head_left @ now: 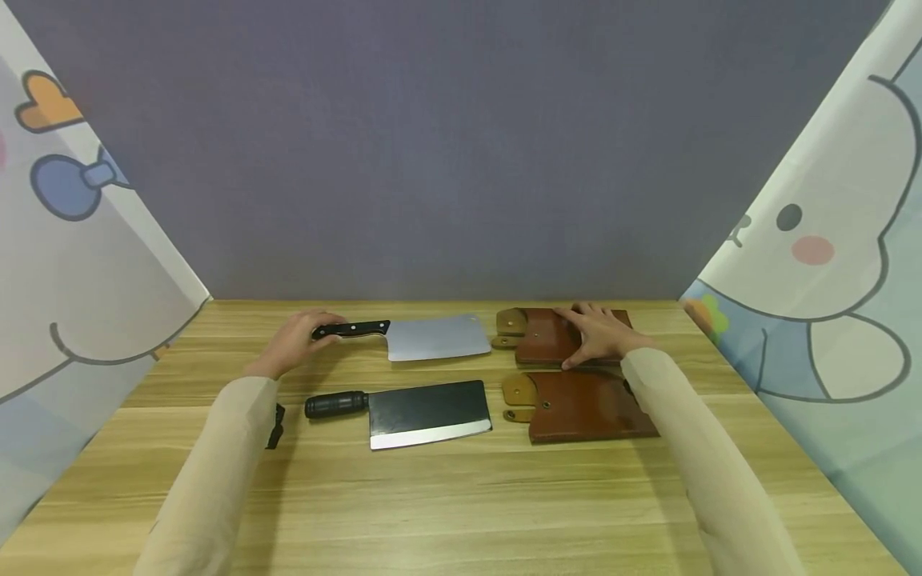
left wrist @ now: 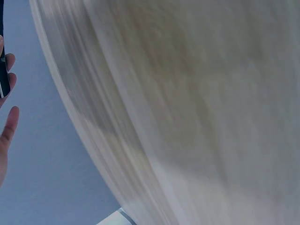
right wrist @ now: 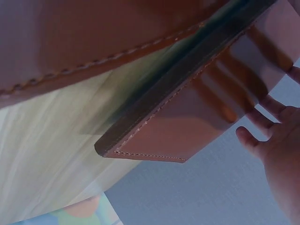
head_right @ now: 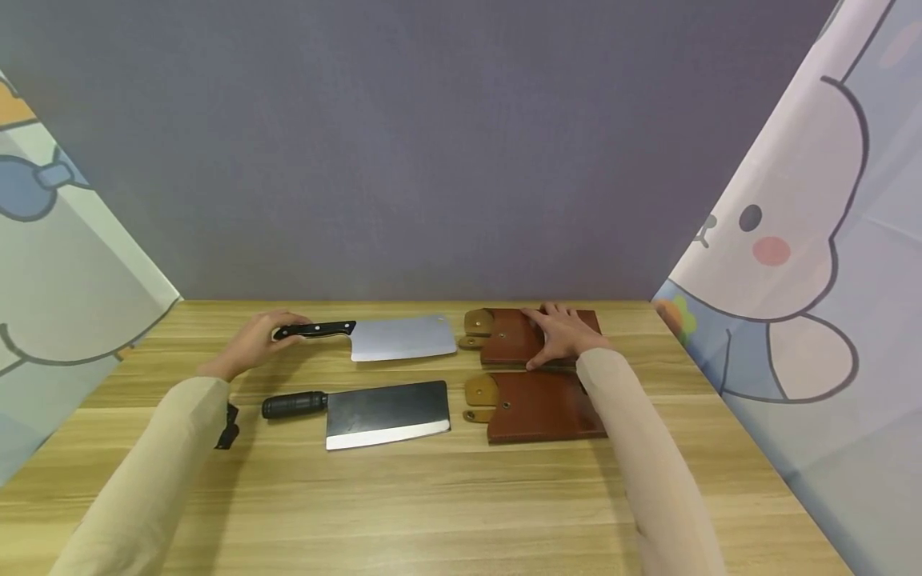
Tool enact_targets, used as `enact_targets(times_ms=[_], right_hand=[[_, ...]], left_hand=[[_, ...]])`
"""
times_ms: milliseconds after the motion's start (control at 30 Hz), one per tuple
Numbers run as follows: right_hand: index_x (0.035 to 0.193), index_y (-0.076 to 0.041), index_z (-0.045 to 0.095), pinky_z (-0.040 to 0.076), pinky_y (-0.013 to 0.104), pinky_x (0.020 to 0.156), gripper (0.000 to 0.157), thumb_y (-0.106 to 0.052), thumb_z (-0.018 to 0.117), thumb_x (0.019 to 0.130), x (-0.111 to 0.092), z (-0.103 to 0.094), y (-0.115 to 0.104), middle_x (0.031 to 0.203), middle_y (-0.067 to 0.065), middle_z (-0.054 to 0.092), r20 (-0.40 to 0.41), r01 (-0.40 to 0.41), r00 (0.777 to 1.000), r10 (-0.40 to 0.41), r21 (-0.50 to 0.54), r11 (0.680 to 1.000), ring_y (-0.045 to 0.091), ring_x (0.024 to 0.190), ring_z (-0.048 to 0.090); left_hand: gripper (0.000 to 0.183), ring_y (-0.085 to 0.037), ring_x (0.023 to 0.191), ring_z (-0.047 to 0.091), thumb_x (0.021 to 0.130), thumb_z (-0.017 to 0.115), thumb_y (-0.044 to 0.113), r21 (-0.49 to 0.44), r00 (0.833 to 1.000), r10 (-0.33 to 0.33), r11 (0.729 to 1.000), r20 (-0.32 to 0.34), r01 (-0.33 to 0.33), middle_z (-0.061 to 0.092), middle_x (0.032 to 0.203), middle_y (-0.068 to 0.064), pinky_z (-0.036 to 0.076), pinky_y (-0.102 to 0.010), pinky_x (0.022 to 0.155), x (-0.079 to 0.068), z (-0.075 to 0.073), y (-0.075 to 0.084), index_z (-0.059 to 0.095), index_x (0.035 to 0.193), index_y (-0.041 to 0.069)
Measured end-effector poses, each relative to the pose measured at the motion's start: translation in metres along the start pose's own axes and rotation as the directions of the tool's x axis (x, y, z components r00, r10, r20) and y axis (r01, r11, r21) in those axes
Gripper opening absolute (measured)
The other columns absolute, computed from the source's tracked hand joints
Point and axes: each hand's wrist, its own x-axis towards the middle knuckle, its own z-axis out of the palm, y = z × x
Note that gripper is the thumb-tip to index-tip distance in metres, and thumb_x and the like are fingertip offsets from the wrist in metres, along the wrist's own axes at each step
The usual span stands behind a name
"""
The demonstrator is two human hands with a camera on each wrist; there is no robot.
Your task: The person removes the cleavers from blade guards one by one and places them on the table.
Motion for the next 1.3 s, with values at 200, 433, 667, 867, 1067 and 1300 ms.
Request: enact_targets(times_ms=[200,433,667,867,1067,1300], right_hand=[[0.145,-0.015,0.025,0.017,0.065,0.103,0.107,-0.052,0.079,0.060,0.004,0.002,-0.005,0.140,0.023,0.031,0.017,-0.014,1.000,0.013,0.013,1.000,0.046,0.128,0.026],[0.146,-0.015,0.023,0.015,0.066,0.103,0.108,-0.051,0.079,0.061,0.009,0.004,-0.008,0.142,0.026,0.028,0.033,-0.017,0.999,0.016,0.027,0.999,0.049,0.130,0.022],[0.146,-0.014,0.023,0.016,0.067,0.102,0.108,-0.053,0.078,0.061,0.013,0.008,-0.008,0.141,0.026,0.028,0.039,-0.003,0.999,0.002,0.006,1.000,0.049,0.129,0.024],[0.146,-0.014,0.023,0.015,0.067,0.102,0.108,-0.053,0.078,0.061,0.015,0.009,-0.008,0.142,0.025,0.028,0.053,-0.015,0.998,0.014,0.015,1.000,0.049,0.130,0.023],[0.146,-0.013,0.023,0.015,0.068,0.102,0.108,-0.053,0.078,0.062,0.015,0.009,-0.008,0.142,0.026,0.028,0.066,-0.025,0.998,0.024,0.020,0.999,0.050,0.130,0.022],[0.146,-0.013,0.021,0.012,0.068,0.102,0.107,-0.052,0.077,0.063,0.016,0.008,-0.009,0.143,0.027,0.025,0.099,-0.039,0.994,0.036,0.034,0.999,0.051,0.131,0.019]], left_hand=[[0.031,-0.037,0.101,0.058,0.082,0.067,0.009,-0.013,1.000,-0.007,1.000,-0.011,0.007,0.064,0.108,-0.018,0.042,-0.054,0.088,-0.007,-0.003,-0.003,0.063,0.111,0.001],[0.029,-0.036,0.099,0.059,0.081,0.067,0.009,-0.016,1.000,-0.012,1.000,-0.010,0.012,0.066,0.105,-0.018,0.043,-0.053,0.087,-0.012,-0.004,-0.005,0.064,0.109,0.001],[0.028,-0.037,0.098,0.059,0.080,0.067,0.006,-0.021,1.000,0.009,1.000,-0.030,-0.010,0.066,0.104,-0.018,0.044,-0.053,0.086,-0.014,-0.004,-0.007,0.065,0.107,0.000],[0.028,-0.036,0.097,0.059,0.080,0.067,0.006,-0.016,1.000,0.009,1.000,-0.025,-0.009,0.066,0.103,-0.017,0.044,-0.053,0.086,-0.014,-0.003,-0.010,0.065,0.107,0.001],[0.029,-0.037,0.100,0.058,0.082,0.066,0.007,-0.007,1.000,-0.020,1.000,0.013,0.020,0.065,0.106,-0.019,0.043,-0.053,0.088,-0.014,-0.003,-0.012,0.063,0.110,0.000],[0.030,-0.039,0.101,0.057,0.083,0.065,0.008,0.023,0.996,-0.060,0.998,0.062,0.058,0.064,0.108,-0.020,0.043,-0.054,0.088,-0.013,-0.002,-0.013,0.062,0.112,0.001]])
